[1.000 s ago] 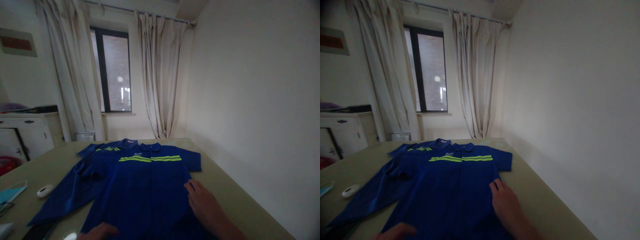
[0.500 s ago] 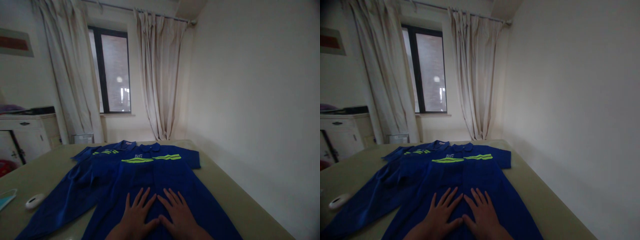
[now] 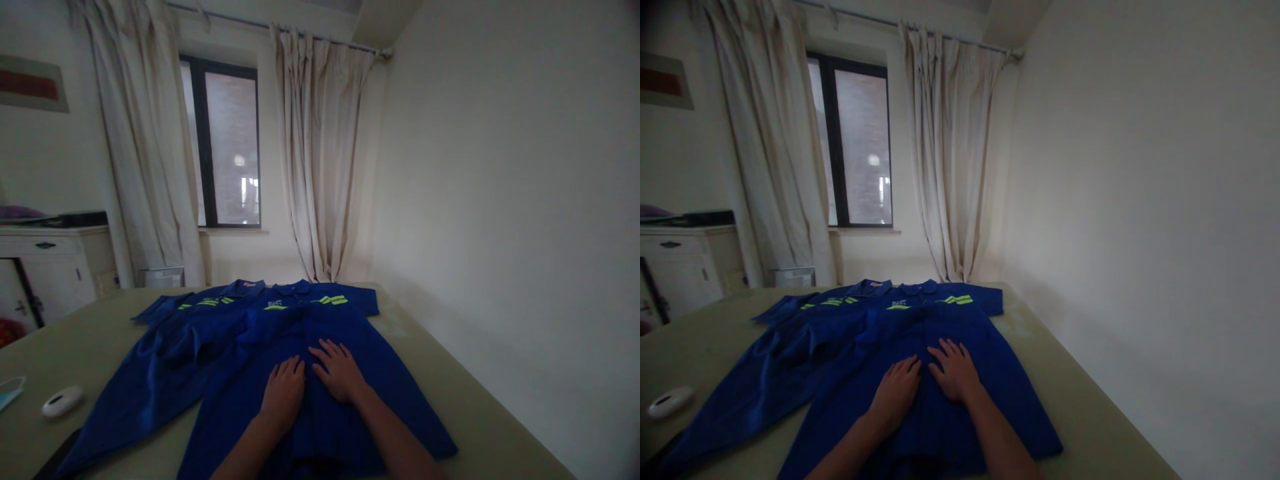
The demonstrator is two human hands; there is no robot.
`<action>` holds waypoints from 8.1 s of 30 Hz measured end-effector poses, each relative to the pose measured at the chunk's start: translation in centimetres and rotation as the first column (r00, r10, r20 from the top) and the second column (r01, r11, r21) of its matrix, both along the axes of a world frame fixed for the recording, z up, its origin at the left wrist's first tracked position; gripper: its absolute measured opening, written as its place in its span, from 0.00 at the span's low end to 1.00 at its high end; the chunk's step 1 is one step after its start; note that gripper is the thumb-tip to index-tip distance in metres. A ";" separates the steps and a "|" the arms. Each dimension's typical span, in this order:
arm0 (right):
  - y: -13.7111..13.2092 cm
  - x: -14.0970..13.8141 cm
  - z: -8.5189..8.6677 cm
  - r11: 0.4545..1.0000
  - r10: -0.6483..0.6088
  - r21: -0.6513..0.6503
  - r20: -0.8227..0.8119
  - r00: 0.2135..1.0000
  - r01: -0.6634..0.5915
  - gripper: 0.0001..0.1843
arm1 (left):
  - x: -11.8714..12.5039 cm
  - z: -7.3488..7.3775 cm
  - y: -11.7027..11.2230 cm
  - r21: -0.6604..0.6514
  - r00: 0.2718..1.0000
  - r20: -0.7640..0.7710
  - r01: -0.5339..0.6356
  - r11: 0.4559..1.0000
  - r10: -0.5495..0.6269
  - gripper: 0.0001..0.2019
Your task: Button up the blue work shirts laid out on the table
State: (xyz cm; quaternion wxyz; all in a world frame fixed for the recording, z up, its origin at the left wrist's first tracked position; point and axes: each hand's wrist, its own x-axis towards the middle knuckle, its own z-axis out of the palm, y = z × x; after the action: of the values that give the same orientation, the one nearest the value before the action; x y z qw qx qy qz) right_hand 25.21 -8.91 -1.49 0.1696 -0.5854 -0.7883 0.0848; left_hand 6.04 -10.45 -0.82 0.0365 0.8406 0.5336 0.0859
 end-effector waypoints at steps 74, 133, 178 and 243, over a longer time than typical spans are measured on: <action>-5.3 -0.9 0.7 0.997 -0.013 -0.065 -0.720 0.694 -0.049 0.04 | -0.3 -0.4 -2.0 -0.050 0.803 0.596 0.028 0.998 0.007 0.15; -6.5 -1.5 2.3 0.995 0.099 0.070 -0.621 0.777 -0.070 0.07 | -0.8 -0.6 -1.4 -0.211 0.447 0.890 0.214 0.954 0.097 0.09; -6.8 -1.6 2.4 0.979 0.159 0.197 -0.570 0.806 -0.054 0.03 | -1.1 1.1 -3.0 -0.058 0.676 0.737 0.078 0.995 -0.010 0.09; -5.5 -0.2 1.9 0.970 0.081 0.215 -0.731 0.677 0.116 0.15 | -2.4 2.6 -2.6 -0.247 0.505 0.862 0.373 0.894 0.027 0.03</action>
State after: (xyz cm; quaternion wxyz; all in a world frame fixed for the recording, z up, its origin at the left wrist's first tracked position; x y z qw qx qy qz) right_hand 25.03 -14.43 0.43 0.5432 -0.4841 -0.6519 0.2137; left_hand 3.66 -13.05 1.82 0.4721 0.7138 0.3636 0.3680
